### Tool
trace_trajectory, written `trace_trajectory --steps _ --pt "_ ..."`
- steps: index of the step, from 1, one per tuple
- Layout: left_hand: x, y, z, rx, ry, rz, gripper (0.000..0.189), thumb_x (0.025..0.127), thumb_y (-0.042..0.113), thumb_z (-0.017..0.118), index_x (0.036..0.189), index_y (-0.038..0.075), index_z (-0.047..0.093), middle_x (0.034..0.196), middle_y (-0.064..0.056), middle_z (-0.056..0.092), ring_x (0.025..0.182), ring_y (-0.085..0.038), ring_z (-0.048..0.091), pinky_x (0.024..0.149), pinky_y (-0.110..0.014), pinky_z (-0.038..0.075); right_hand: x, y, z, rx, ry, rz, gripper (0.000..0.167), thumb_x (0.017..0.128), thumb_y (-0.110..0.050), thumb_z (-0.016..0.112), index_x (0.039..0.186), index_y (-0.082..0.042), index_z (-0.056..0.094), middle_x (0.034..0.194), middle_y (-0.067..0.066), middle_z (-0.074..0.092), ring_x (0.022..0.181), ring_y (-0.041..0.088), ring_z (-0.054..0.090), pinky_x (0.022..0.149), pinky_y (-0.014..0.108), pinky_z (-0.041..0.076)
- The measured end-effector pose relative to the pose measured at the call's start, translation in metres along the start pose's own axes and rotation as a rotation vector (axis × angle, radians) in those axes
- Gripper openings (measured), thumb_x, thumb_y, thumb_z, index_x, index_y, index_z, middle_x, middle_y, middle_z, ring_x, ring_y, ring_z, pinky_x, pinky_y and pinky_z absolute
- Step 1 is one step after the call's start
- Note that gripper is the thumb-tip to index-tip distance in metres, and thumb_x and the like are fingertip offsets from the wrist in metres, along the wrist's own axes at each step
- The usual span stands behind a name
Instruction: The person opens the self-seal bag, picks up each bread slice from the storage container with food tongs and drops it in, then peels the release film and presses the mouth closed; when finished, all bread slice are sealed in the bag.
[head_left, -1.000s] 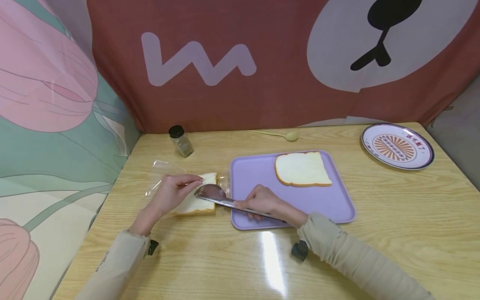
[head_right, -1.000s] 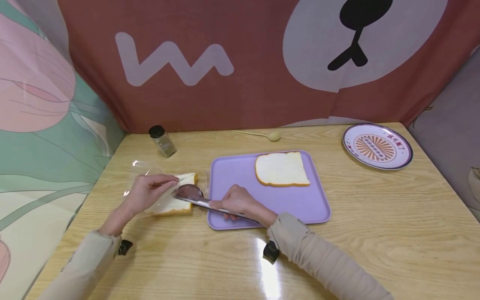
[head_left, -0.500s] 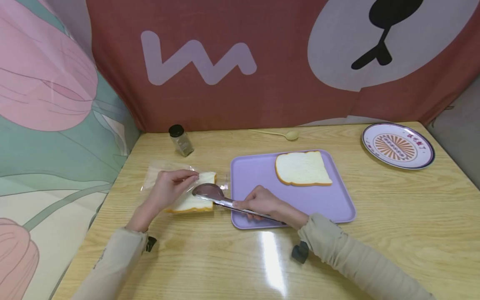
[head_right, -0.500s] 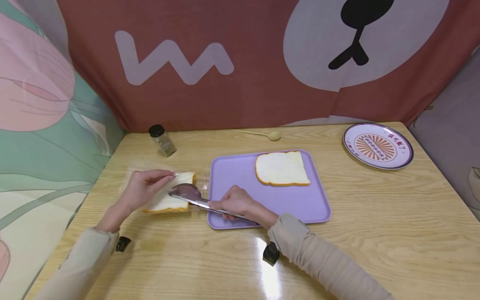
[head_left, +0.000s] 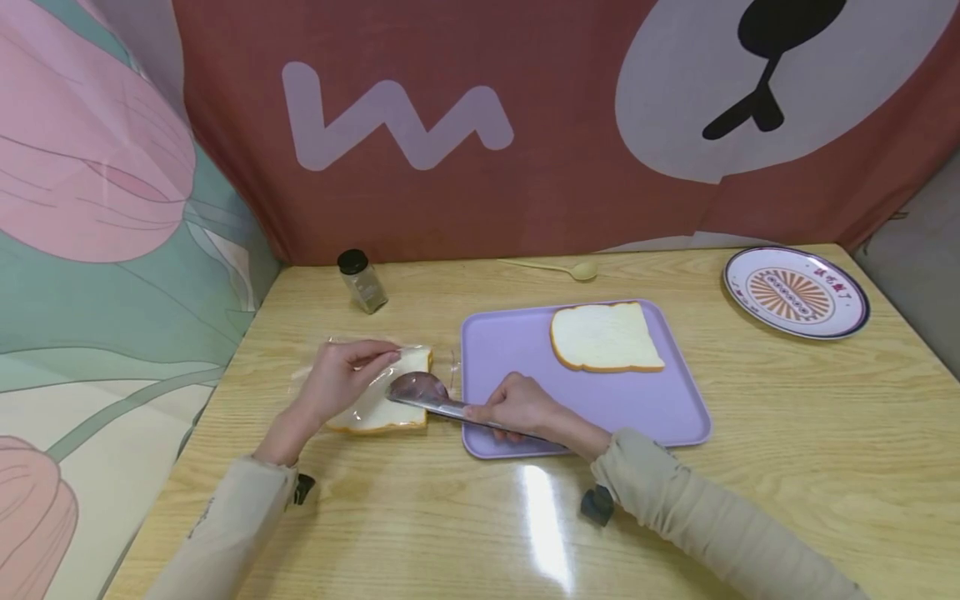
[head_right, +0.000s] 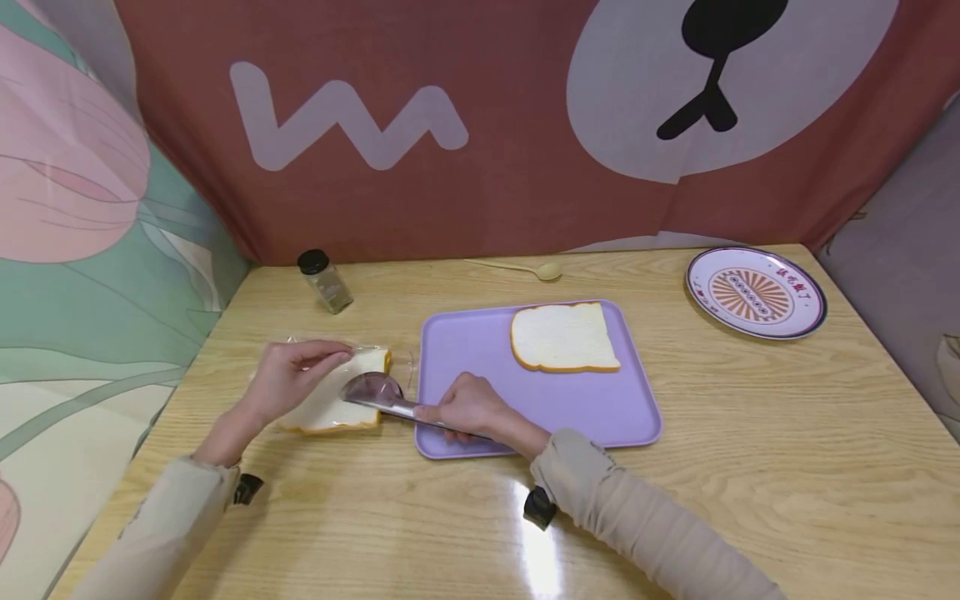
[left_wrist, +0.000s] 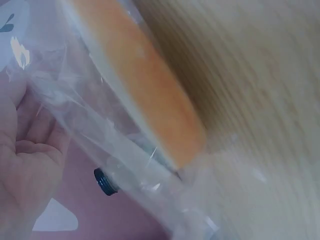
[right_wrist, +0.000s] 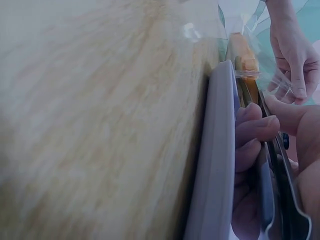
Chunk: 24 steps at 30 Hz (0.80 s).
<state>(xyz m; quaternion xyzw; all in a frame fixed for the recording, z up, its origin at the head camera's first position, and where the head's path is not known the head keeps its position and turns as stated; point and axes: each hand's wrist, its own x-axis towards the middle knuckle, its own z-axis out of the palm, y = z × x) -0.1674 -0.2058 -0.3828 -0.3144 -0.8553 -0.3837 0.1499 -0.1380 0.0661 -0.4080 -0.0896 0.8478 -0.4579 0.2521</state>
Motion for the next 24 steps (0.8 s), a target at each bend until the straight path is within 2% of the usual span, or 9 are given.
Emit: trace_trajectory --steps 11,17,24 --pt "-0.0035 -0.003 0.0023 -0.005 0.033 0.014 0.013 0.079 -0.01 0.072 0.09 -0.005 0.073 0.089 -0.016 0.072 0.078 -0.028 0.071 0.068 -0.017 0.054 0.0005 0.0025 0.0007 0.104 -0.021 -0.007 0.036 0.084 -0.033 0.073 0.063 -0.005 0.072 0.044 -0.002 0.054 0.035 0.009 0.043 0.04 0.02 0.031" --pt "-0.0026 -0.0016 0.0004 0.023 0.042 0.014 0.013 0.079 -0.008 0.073 0.092 -0.003 0.074 0.089 -0.014 0.073 0.078 -0.026 0.071 0.068 -0.015 0.054 -0.0006 0.0012 0.0026 0.08 -0.018 0.004 0.032 0.082 -0.034 0.075 0.066 -0.007 0.073 0.046 -0.001 0.056 0.035 0.009 0.043 0.038 0.019 0.03" --pt "-0.0018 -0.0006 0.0012 0.033 0.063 0.023 0.012 0.078 -0.007 0.074 0.089 -0.002 0.074 0.086 -0.012 0.073 0.075 -0.023 0.071 0.067 -0.014 0.053 -0.0014 0.0009 0.0008 0.03 -0.035 -0.023 0.031 0.083 -0.035 0.075 0.065 -0.01 0.073 0.046 -0.001 0.057 0.034 0.008 0.043 0.038 0.019 0.029"
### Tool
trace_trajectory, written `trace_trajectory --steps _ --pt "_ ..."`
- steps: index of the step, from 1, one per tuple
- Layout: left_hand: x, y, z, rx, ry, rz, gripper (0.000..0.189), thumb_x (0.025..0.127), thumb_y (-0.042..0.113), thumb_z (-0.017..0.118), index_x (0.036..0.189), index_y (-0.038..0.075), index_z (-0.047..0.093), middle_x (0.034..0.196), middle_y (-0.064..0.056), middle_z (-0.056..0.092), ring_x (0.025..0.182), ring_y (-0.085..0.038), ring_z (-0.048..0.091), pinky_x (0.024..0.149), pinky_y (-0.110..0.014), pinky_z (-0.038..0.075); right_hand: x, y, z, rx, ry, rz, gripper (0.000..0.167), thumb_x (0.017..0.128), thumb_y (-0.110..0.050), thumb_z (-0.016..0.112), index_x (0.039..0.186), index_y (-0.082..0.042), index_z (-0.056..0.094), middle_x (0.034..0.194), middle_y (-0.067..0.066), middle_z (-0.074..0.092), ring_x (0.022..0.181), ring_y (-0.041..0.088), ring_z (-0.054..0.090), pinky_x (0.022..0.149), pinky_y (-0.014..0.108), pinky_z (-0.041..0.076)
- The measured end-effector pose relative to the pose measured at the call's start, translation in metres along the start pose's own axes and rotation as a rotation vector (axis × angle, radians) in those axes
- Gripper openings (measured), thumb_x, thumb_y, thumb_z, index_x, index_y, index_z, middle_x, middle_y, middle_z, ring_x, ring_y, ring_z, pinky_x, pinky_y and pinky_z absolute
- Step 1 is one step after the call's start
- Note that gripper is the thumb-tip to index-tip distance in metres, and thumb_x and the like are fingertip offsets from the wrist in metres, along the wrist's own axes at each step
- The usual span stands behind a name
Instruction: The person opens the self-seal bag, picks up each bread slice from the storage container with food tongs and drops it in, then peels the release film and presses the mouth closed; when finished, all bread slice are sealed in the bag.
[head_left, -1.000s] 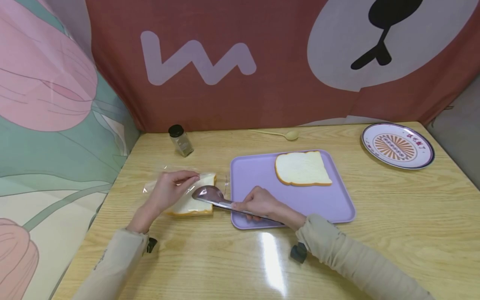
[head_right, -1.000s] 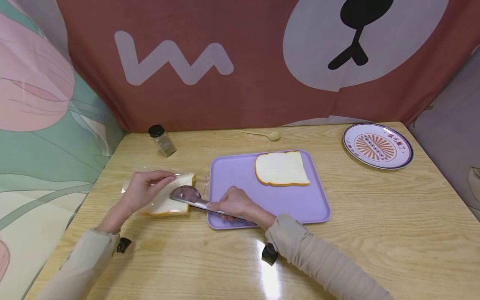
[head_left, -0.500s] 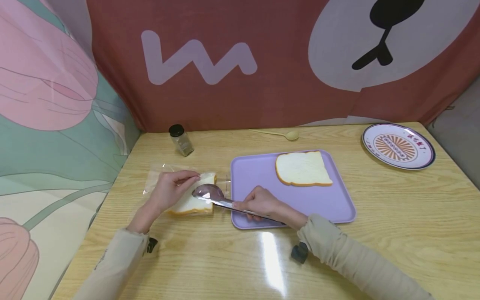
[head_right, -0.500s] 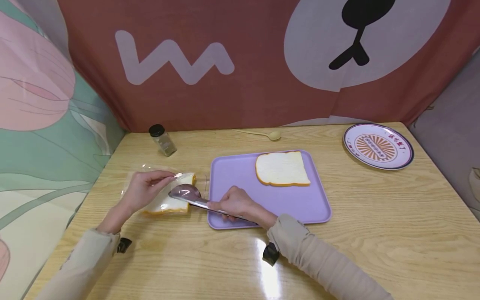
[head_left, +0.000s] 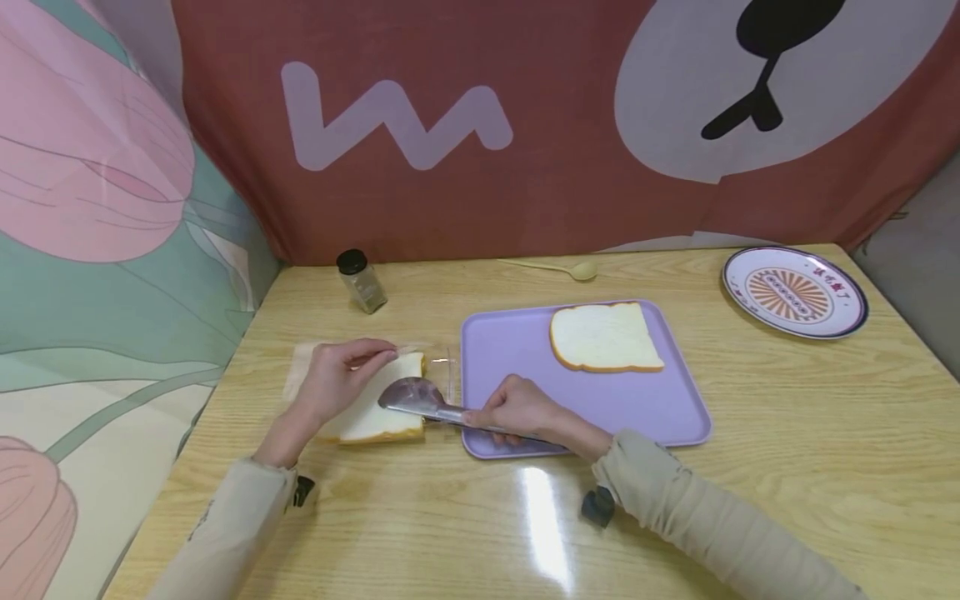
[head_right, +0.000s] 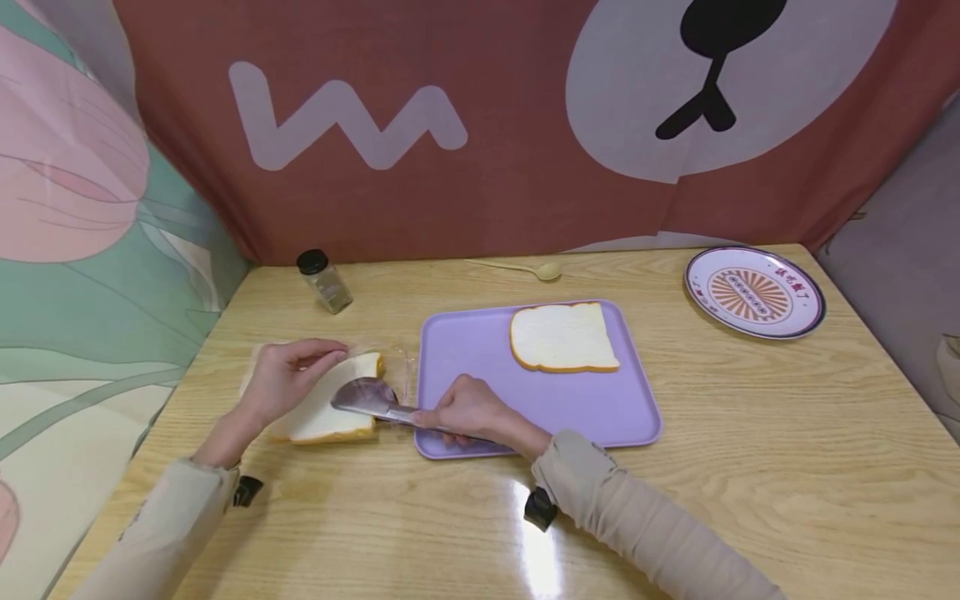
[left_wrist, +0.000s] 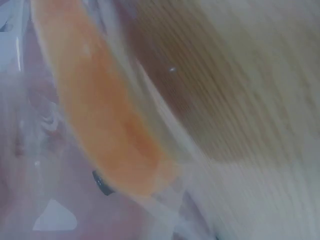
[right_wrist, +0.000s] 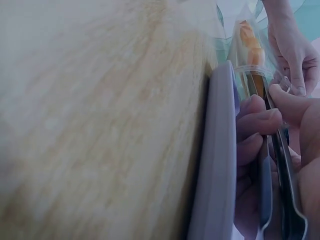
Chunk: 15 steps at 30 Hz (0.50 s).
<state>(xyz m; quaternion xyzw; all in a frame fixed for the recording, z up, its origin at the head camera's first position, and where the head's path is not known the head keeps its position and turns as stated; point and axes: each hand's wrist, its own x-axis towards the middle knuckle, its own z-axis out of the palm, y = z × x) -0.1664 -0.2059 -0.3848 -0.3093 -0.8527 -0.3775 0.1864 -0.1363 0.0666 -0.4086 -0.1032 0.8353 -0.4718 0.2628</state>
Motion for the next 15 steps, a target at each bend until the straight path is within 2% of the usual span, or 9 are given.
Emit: trace_trajectory --steps 8,15 --pt "-0.0031 -0.003 0.0069 -0.045 0.008 0.039 0.013 0.076 -0.012 0.074 0.086 -0.005 0.073 0.083 -0.014 0.072 0.071 -0.023 0.071 0.063 -0.015 0.054 0.0005 -0.0019 -0.0019 -0.063 -0.014 -0.045 0.034 0.083 -0.038 0.074 0.062 -0.011 0.073 0.047 -0.001 0.058 0.034 0.008 0.042 0.039 0.019 0.028" --pt "-0.0035 -0.0026 0.009 -0.082 -0.001 0.035 0.012 0.078 -0.01 0.073 0.088 -0.004 0.073 0.085 -0.014 0.072 0.072 -0.026 0.071 0.065 -0.016 0.054 0.0037 -0.0009 0.0002 -0.082 0.012 -0.017 0.035 0.083 -0.041 0.073 0.061 -0.013 0.072 0.047 -0.002 0.058 0.035 0.008 0.043 0.043 0.02 0.032"
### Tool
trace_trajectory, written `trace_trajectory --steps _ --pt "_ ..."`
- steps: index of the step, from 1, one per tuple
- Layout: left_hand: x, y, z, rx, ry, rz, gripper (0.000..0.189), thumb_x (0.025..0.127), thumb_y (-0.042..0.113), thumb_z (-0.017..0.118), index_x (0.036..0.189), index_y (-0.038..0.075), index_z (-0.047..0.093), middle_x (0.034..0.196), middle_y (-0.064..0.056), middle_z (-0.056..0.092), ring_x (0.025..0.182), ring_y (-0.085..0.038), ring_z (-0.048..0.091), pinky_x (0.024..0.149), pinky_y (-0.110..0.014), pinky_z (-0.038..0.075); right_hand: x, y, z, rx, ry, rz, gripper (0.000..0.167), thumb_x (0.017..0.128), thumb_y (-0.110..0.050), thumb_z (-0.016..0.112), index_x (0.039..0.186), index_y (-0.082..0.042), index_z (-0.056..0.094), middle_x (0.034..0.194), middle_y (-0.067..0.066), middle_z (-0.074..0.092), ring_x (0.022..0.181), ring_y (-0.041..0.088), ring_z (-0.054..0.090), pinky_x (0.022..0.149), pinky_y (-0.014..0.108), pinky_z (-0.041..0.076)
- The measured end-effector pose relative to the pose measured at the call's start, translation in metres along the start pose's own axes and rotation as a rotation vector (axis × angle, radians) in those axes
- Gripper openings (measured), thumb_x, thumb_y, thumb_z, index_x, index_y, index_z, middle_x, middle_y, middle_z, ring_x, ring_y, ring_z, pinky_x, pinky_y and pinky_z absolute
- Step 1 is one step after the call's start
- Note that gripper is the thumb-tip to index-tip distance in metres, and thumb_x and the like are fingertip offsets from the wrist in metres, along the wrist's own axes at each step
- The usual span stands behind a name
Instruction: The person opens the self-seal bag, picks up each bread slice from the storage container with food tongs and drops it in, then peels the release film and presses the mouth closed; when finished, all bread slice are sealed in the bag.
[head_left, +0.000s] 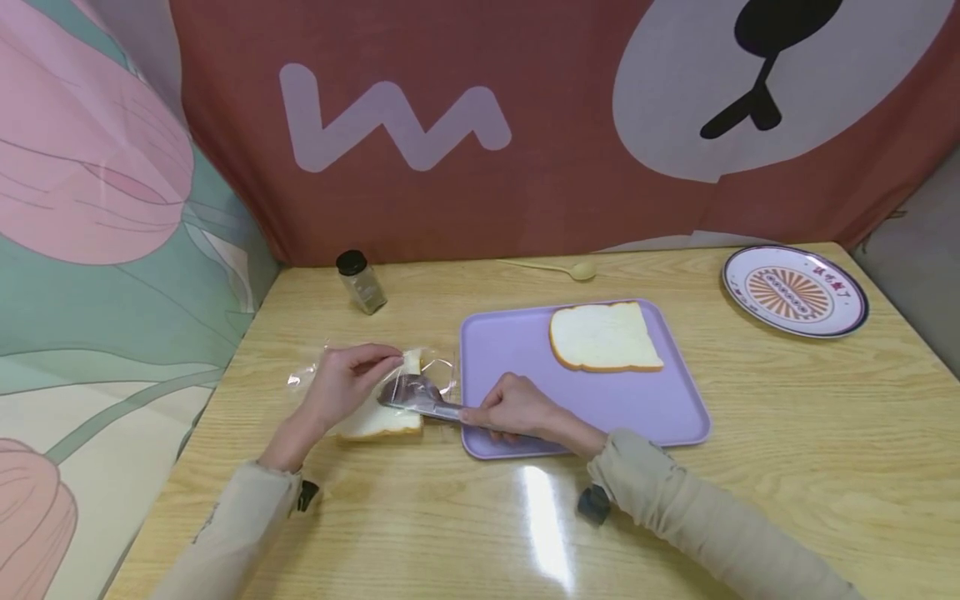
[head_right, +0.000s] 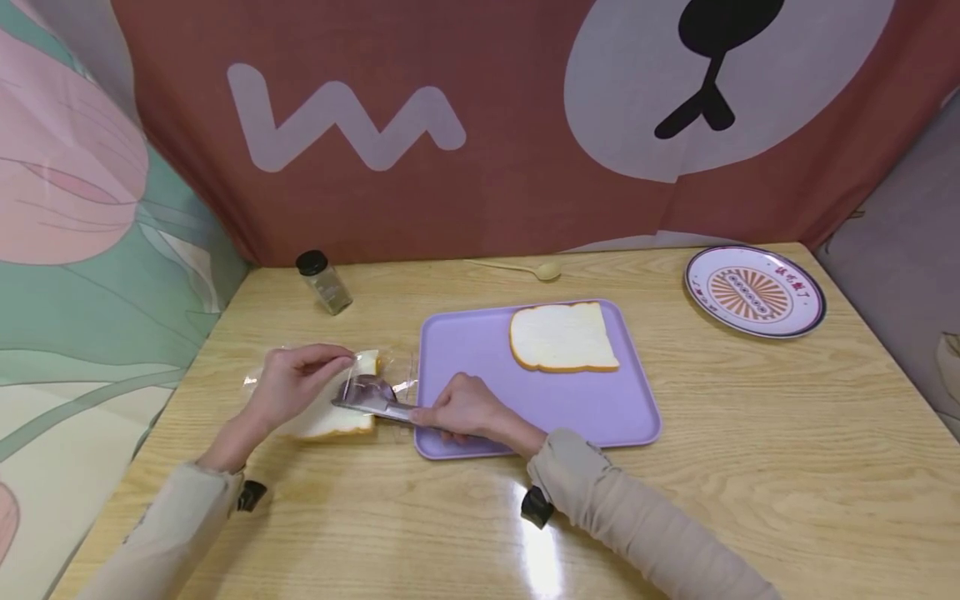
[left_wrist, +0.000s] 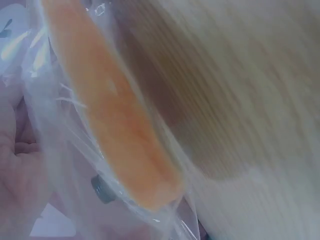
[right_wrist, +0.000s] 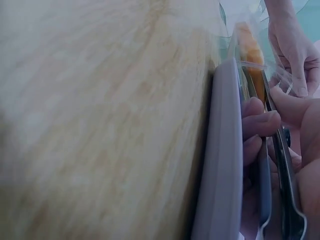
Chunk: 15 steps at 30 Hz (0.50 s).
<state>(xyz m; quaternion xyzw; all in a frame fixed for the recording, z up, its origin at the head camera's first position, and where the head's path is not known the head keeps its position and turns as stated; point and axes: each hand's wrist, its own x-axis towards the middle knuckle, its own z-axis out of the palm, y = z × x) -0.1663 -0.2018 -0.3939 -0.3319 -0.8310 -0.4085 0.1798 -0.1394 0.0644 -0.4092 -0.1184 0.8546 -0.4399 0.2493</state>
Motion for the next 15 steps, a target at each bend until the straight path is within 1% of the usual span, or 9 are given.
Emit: trace_trajectory --steps 4,8,11,15 --pt "-0.0005 0.0005 0.0004 -0.013 -0.009 -0.018 0.011 0.079 -0.009 0.073 0.089 -0.004 0.073 0.086 -0.014 0.072 0.074 -0.027 0.07 0.066 -0.016 0.054 0.0014 -0.0006 0.0009 -0.002 0.019 -0.005 0.039 0.084 -0.042 0.071 0.058 -0.013 0.071 0.044 -0.003 0.056 0.034 0.008 0.042 0.044 0.021 0.033" --pt "-0.0007 0.0017 0.0004 0.001 -0.006 -0.038 0.011 0.079 -0.009 0.073 0.088 -0.004 0.073 0.085 -0.014 0.072 0.074 -0.023 0.07 0.065 -0.016 0.054 0.0017 -0.0023 0.0022 0.015 0.026 -0.01 0.042 0.085 -0.042 0.071 0.055 -0.012 0.069 0.043 -0.002 0.054 0.034 0.009 0.041 0.044 0.021 0.033" --pt "-0.0014 0.002 0.0007 0.006 -0.002 -0.047 0.011 0.079 -0.009 0.073 0.088 -0.003 0.073 0.085 -0.014 0.072 0.073 -0.021 0.07 0.065 -0.015 0.054 0.0015 -0.0027 0.0043 0.024 0.037 -0.006 0.041 0.085 -0.041 0.071 0.057 -0.011 0.07 0.043 -0.003 0.055 0.034 0.009 0.042 0.043 0.02 0.032" --pt "-0.002 0.002 0.0007 0.003 -0.005 -0.055 0.012 0.079 -0.009 0.072 0.089 -0.003 0.073 0.085 -0.014 0.072 0.073 -0.024 0.07 0.065 -0.015 0.054 0.0009 -0.0047 0.0076 0.047 0.052 0.014 0.039 0.085 -0.041 0.071 0.06 -0.011 0.071 0.044 -0.003 0.056 0.034 0.008 0.044 0.041 0.019 0.031"
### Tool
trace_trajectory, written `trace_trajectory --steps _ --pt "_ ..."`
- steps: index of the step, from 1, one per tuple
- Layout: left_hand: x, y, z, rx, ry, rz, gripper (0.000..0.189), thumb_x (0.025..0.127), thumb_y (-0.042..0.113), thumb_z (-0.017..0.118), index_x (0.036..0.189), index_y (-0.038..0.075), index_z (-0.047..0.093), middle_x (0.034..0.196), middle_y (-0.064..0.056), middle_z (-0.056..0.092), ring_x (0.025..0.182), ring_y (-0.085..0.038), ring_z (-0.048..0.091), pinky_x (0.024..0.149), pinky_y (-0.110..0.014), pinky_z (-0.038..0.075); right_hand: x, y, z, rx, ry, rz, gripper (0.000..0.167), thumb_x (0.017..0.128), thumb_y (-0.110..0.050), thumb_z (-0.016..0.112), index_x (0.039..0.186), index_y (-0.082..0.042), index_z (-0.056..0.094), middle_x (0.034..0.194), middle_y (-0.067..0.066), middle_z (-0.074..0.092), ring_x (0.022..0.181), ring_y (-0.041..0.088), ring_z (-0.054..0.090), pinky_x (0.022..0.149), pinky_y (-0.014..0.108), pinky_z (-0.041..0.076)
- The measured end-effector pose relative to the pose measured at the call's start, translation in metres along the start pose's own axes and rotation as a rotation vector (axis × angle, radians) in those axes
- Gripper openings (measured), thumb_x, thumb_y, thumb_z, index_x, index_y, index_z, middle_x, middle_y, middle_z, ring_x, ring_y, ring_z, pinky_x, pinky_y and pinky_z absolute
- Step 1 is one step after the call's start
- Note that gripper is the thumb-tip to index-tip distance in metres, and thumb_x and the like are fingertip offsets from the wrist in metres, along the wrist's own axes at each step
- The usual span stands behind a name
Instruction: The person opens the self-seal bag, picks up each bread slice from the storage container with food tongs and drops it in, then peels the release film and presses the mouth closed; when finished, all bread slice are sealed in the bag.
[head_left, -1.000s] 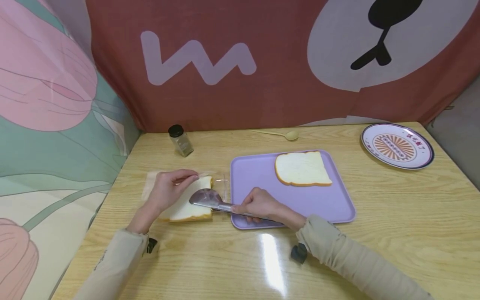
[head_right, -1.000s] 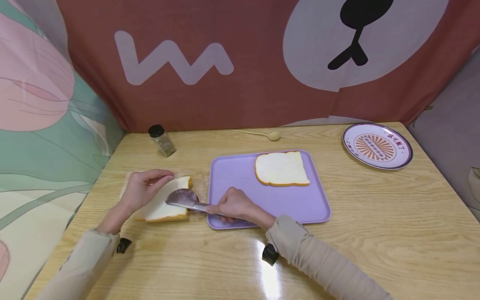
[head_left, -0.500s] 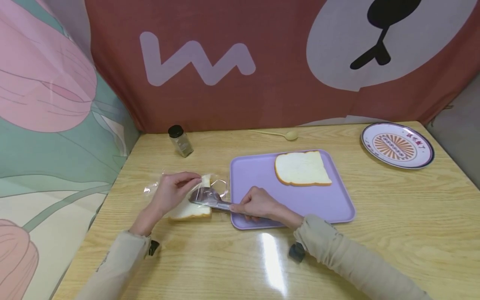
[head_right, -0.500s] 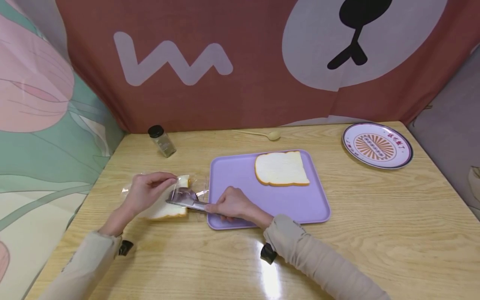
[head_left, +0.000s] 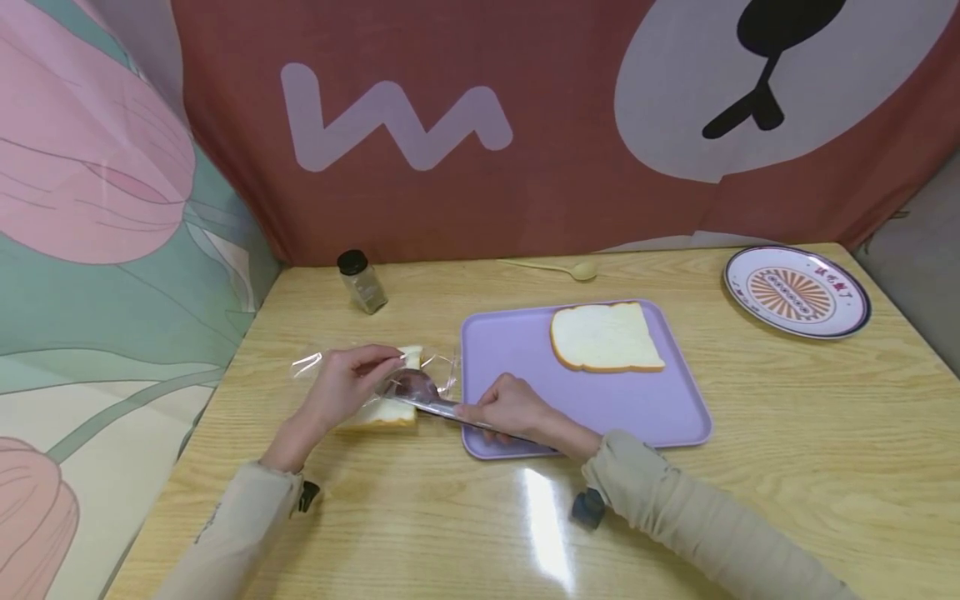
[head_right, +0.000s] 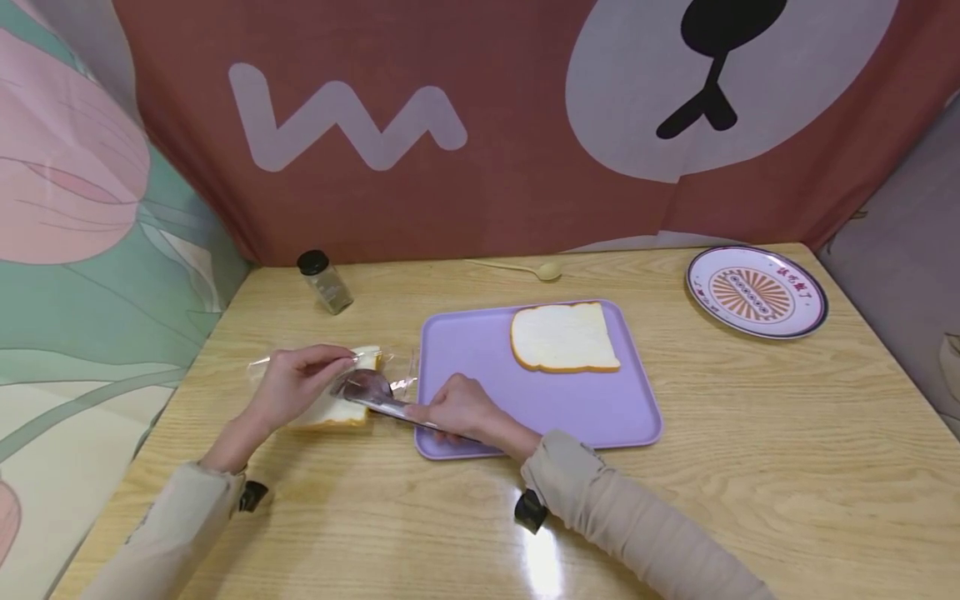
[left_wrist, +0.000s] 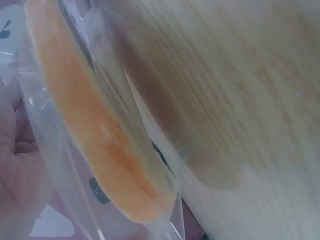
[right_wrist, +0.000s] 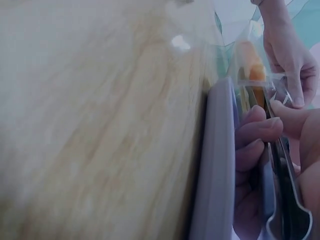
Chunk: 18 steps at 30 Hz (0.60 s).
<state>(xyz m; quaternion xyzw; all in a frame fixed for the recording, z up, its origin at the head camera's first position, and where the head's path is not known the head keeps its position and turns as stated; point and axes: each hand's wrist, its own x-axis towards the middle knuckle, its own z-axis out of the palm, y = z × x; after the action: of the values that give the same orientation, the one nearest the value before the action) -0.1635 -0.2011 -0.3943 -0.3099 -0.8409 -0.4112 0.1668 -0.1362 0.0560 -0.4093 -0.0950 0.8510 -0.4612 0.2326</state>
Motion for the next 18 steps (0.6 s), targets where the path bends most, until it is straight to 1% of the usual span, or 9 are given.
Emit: trace_trajectory --steps 2,4,9,14,18 --pt "0.0002 0.0002 0.0003 -0.002 -0.01 -0.002 0.012 0.079 -0.009 0.072 0.09 -0.003 0.073 0.086 -0.014 0.072 0.074 -0.026 0.07 0.067 -0.015 0.054 -0.0008 -0.0014 0.0012 0.014 0.006 0.014 0.039 0.085 -0.041 0.071 0.06 -0.011 0.071 0.044 -0.003 0.056 0.034 0.007 0.043 0.039 0.019 0.03" --pt "0.0006 0.0001 0.0007 0.003 -0.017 -0.001 0.013 0.079 -0.01 0.072 0.09 -0.004 0.072 0.087 -0.014 0.072 0.077 -0.028 0.07 0.07 -0.016 0.054 -0.0014 -0.0031 0.0022 0.019 0.01 0.028 0.04 0.085 -0.041 0.071 0.06 -0.01 0.071 0.045 -0.003 0.056 0.034 0.008 0.043 0.04 0.019 0.032" --pt "0.0023 0.0007 0.0007 0.033 -0.028 -0.005 0.013 0.08 -0.009 0.072 0.091 -0.004 0.073 0.089 -0.015 0.072 0.082 -0.028 0.07 0.074 -0.019 0.054 -0.0015 -0.0061 0.0035 -0.023 0.023 0.036 0.042 0.085 -0.042 0.07 0.056 -0.011 0.069 0.044 -0.003 0.055 0.034 0.009 0.043 0.043 0.02 0.035" --pt "0.0052 0.0022 0.0008 0.065 -0.024 0.006 0.012 0.08 -0.007 0.072 0.092 -0.003 0.073 0.09 -0.014 0.072 0.082 -0.027 0.07 0.073 -0.025 0.056 -0.0001 -0.0068 0.0048 -0.053 0.043 0.019 0.04 0.085 -0.041 0.071 0.057 -0.012 0.07 0.043 -0.003 0.056 0.033 0.008 0.042 0.04 0.02 0.031" --pt "0.0064 0.0033 0.0015 0.066 -0.01 0.004 0.012 0.08 -0.008 0.073 0.091 -0.003 0.073 0.088 -0.014 0.072 0.08 -0.026 0.07 0.071 -0.023 0.056 0.0011 -0.0065 0.0065 -0.061 0.056 0.006 0.041 0.084 -0.041 0.071 0.056 -0.012 0.07 0.042 -0.003 0.055 0.032 0.007 0.041 0.039 0.02 0.028"
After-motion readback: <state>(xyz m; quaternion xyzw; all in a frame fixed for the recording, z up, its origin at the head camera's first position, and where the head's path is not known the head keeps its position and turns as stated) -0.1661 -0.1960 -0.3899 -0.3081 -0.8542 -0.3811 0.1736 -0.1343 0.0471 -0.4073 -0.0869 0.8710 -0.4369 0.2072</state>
